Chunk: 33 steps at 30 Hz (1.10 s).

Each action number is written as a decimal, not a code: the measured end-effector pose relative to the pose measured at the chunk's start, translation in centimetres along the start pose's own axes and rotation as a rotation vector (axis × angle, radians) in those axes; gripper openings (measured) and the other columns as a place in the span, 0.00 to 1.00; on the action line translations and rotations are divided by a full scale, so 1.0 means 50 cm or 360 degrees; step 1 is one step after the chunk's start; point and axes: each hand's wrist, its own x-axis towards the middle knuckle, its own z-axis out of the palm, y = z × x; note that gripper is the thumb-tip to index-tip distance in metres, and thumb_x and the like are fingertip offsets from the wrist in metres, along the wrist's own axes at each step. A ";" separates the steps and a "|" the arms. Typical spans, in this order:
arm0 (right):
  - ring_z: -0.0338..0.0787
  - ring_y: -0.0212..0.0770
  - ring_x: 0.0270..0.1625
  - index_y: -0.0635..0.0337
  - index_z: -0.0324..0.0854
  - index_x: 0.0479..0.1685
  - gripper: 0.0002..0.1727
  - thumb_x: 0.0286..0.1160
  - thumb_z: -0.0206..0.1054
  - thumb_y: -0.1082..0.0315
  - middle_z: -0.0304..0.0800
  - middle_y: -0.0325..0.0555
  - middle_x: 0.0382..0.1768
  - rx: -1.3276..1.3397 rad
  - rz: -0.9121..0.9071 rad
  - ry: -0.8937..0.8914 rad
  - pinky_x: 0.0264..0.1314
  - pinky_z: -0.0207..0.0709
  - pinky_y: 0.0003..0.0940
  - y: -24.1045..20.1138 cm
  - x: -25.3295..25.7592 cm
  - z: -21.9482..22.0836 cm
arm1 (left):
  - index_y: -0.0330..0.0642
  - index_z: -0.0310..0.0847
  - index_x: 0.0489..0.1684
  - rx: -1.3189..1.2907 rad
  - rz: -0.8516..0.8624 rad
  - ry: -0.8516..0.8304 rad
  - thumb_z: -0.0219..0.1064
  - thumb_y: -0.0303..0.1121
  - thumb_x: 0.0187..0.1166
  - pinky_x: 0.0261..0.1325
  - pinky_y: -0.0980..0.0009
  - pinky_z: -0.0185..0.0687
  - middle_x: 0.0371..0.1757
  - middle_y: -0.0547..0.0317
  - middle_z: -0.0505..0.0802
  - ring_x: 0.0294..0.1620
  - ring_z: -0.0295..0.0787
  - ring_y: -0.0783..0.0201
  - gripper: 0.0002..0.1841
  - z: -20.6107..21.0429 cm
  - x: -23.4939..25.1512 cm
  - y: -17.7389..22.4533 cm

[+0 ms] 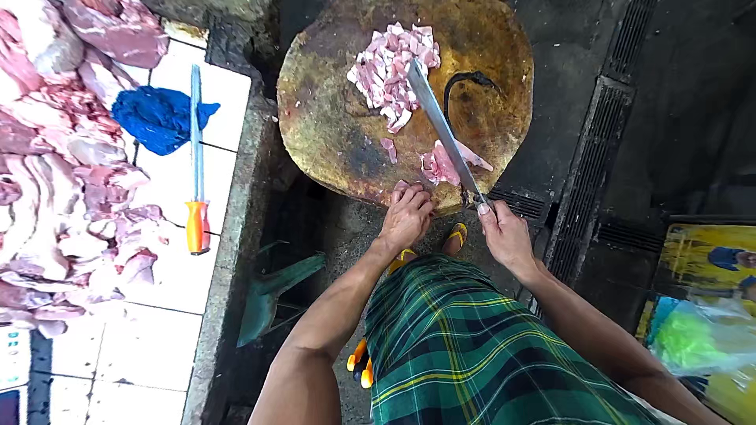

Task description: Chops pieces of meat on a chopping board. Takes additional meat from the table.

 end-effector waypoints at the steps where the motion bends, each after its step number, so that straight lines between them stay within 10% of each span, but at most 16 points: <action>1: 0.85 0.46 0.23 0.56 0.82 0.56 0.33 0.91 0.43 0.36 0.83 0.45 0.23 0.0012 0.0019 0.0045 0.26 0.81 0.50 0.028 0.006 0.015 | 0.50 0.89 0.59 0.0010 0.0034 -0.0012 0.57 0.39 0.86 0.86 0.42 0.58 0.65 0.55 0.90 0.78 0.77 0.49 0.15 0.001 -0.002 -0.005; 7: 0.87 0.50 0.27 0.63 0.77 0.60 0.33 0.93 0.42 0.40 0.83 0.51 0.26 0.0170 0.0218 0.0128 0.32 0.84 0.53 0.176 0.037 0.096 | 0.43 0.89 0.48 -0.0238 -0.0230 0.0466 0.64 0.38 0.84 0.69 0.50 0.80 0.46 0.53 0.95 0.55 0.91 0.52 0.11 -0.059 0.047 -0.007; 13: 0.85 0.49 0.24 0.57 0.80 0.55 0.36 0.90 0.41 0.33 0.82 0.48 0.24 0.0163 0.0262 -0.0038 0.28 0.82 0.54 0.105 0.002 0.018 | 0.54 0.84 0.74 -0.0353 -0.0833 0.0144 0.53 0.61 0.88 0.84 0.38 0.66 0.82 0.52 0.81 0.84 0.73 0.46 0.29 -0.150 0.142 -0.138; 18: 0.88 0.48 0.27 0.55 0.82 0.54 0.34 0.89 0.44 0.34 0.83 0.46 0.23 -0.0041 0.0004 -0.0253 0.32 0.83 0.54 0.048 -0.059 0.001 | 0.39 0.90 0.52 -0.0321 -0.0754 0.0594 0.62 0.39 0.83 0.72 0.48 0.77 0.55 0.48 0.93 0.64 0.87 0.49 0.15 -0.100 -0.068 -0.120; 26: 0.81 0.36 0.17 0.65 0.82 0.55 0.30 0.90 0.50 0.43 0.80 0.41 0.18 0.0090 -0.0715 0.0188 0.19 0.78 0.38 -0.041 -0.088 0.023 | 0.39 0.88 0.36 -0.0195 -0.0588 0.1162 0.70 0.33 0.71 0.62 0.54 0.79 0.45 0.47 0.93 0.54 0.88 0.49 0.07 -0.050 -0.154 -0.067; 33: 0.91 0.55 0.35 0.54 0.80 0.54 0.37 0.89 0.39 0.31 0.86 0.50 0.28 -0.0431 0.0125 -0.0541 0.37 0.84 0.58 -0.037 -0.040 0.048 | 0.47 0.92 0.49 -0.0057 -0.0383 0.0600 0.61 0.44 0.81 0.73 0.49 0.74 0.55 0.51 0.93 0.64 0.85 0.47 0.16 0.025 -0.045 -0.083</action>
